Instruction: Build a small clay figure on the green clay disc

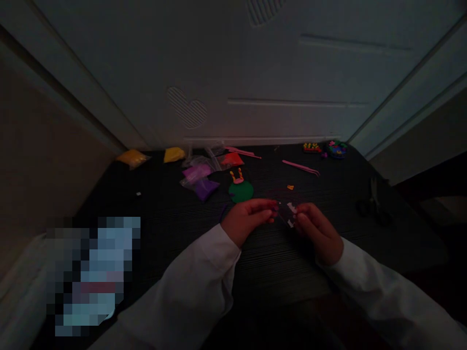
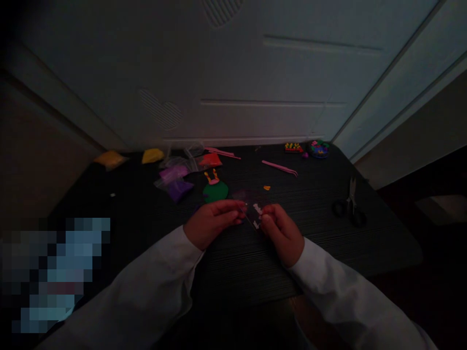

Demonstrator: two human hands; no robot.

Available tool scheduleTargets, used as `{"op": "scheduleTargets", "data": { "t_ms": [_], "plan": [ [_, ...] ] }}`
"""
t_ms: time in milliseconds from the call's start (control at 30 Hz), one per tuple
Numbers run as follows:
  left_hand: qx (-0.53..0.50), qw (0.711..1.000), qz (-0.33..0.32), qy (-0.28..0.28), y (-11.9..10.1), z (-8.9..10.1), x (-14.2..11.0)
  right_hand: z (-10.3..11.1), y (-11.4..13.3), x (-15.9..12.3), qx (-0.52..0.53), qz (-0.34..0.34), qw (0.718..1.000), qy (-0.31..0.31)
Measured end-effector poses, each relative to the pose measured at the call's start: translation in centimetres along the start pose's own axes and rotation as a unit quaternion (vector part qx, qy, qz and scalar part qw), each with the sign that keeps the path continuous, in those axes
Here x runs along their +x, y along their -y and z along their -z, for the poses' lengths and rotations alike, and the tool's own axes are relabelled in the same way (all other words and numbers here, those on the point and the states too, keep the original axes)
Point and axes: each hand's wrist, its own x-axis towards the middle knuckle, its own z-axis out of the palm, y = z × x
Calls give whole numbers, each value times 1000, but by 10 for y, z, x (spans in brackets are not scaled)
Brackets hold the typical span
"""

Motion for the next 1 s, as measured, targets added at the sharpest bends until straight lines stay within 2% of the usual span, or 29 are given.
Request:
{"op": "scheduleTargets", "data": {
  "t_ms": [300, 433, 600, 767, 833, 933, 1000],
  "plan": [
    [-24, 999, 18, -18, -2, 0, 0, 1, -3, 0, 10, 17, 1000, 1],
    [-3, 1000, 6, -26, -2, 3, 0, 12, -8, 4, -107, 27, 992, -65],
    [16, 999, -12, -39, -3, 8, -1, 29, -11, 15, -298, 22, 952, -71],
    [29, 998, -18, -49, -2, 12, -1, 37, -14, 21, -416, 48, 904, -83],
    [38, 998, -21, -49, -1, 12, -1, 39, -15, 22, -447, 85, 886, -93],
    [44, 997, -26, -52, -1, 12, -1, 38, -11, 19, -478, 175, 854, -109],
    [38, 998, -29, -52, -1, 12, -1, 32, -4, 16, -488, 224, 841, -71]
  ]
}}
